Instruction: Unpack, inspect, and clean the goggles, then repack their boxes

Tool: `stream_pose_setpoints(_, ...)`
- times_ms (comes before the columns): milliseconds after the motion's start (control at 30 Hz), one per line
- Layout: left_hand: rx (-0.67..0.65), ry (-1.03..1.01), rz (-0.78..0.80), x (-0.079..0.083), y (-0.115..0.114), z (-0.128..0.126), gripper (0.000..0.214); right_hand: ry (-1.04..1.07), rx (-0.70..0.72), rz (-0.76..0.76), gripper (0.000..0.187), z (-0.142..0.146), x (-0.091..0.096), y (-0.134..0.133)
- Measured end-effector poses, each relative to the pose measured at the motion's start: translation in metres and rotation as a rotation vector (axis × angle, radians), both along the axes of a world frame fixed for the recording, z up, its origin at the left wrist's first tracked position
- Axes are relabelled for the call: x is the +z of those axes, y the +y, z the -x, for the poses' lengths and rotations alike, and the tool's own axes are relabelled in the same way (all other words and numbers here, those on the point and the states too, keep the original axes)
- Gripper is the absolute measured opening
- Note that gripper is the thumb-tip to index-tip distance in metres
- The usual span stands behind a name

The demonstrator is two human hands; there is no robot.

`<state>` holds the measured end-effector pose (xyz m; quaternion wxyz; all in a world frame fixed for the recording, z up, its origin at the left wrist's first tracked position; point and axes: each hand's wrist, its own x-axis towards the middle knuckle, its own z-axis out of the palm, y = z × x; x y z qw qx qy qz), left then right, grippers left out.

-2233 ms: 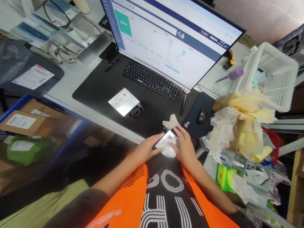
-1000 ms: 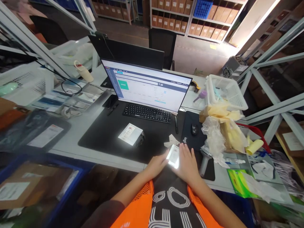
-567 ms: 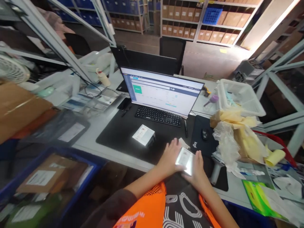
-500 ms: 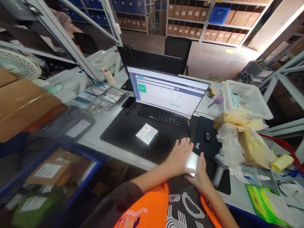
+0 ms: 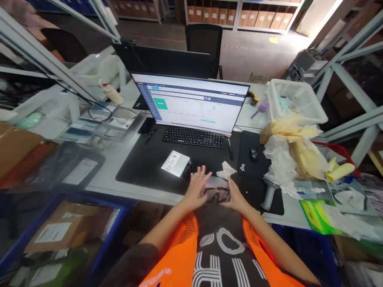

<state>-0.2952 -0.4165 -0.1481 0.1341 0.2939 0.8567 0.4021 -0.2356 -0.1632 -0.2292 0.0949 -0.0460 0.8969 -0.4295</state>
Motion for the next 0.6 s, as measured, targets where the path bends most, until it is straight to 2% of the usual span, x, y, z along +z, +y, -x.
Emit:
stream_pose_setpoints(67, 0.145, -0.039, -0.101, -0.017, -0.022, -0.013, 0.077, -0.148, -0.067, 0.193, 0.131, -0.002, -0.009, 0.000)
stream_pose_setpoints(133, 0.264, -0.086, -0.169, -0.033, -0.039, -0.028, 0.073, -0.310, -0.100, 0.406, 0.120, -0.005, -0.016, -0.003)
stream_pose_setpoints(200, 0.356, -0.119, -0.188, -0.044, -0.052, -0.043, 0.069, -0.415, -0.094, 0.522, 0.104, -0.007, -0.021, -0.008)
stream_pose_setpoints(333, 0.490, -0.162, -0.131, -0.063, -0.070, -0.067, 0.058, -0.424, -0.088, 0.536, 0.079, -0.004, -0.022, -0.017)
stream_pose_setpoints(433, 0.584, -0.212, -0.065, -0.076, -0.079, -0.074, 0.054, -0.419, -0.129, 0.538, 0.060, 0.008, -0.021, -0.019)
stream_pose_setpoints(533, 0.666, -0.196, 0.051, -0.083, -0.081, -0.074, 0.057, -0.443, -0.180, 0.500, 0.045, 0.026, -0.026, -0.025)
stream_pose_setpoints(600, 0.652, -0.122, 0.134, -0.081, -0.077, -0.071, 0.068, -0.465, -0.197, 0.458, 0.037, 0.038, -0.032, -0.032)
